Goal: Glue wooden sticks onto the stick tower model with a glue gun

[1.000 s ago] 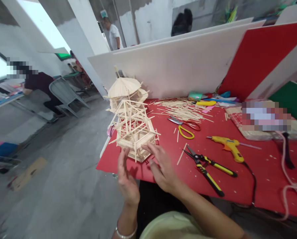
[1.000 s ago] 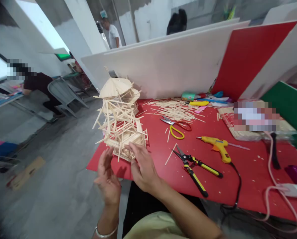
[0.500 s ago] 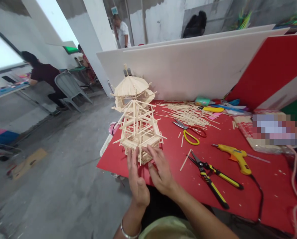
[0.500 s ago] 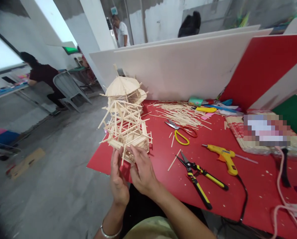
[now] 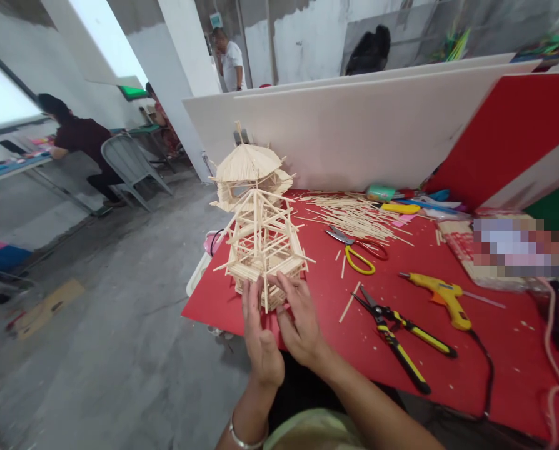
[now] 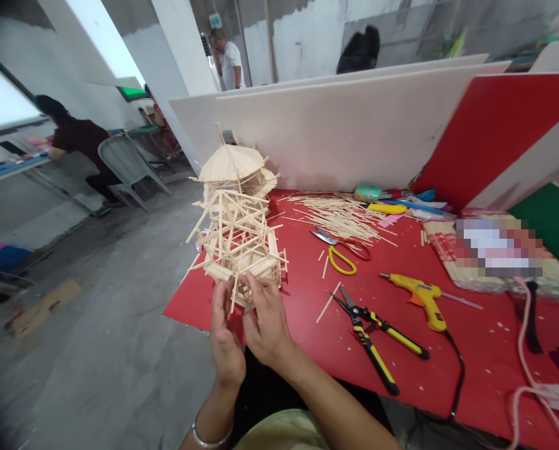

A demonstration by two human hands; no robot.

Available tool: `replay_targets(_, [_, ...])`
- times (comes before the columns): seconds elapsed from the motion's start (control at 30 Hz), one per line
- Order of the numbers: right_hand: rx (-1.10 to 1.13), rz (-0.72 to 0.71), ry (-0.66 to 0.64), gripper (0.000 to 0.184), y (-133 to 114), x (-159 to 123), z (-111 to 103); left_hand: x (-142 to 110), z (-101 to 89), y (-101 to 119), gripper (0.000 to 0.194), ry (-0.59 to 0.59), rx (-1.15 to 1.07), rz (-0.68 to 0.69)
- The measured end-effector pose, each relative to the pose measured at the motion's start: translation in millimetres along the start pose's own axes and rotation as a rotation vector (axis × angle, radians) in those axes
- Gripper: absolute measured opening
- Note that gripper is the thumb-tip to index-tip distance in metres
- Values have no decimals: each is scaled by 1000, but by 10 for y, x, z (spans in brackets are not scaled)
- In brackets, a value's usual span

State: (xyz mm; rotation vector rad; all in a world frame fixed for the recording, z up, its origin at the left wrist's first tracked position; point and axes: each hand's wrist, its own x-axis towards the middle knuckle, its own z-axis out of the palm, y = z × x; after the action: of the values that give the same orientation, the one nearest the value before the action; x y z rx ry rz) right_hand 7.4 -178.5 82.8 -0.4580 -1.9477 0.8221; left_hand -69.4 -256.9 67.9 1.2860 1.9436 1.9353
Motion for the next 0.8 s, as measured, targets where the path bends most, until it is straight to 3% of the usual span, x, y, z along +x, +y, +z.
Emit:
replay_targets(0.7, [1,0,16,69,-17,18,-6,16,-20,42,82,-29,28,15])
replay_targets(0.8, [8,42,66,63,-50,-12,-26,12,-32,40,79,-33,28,27])
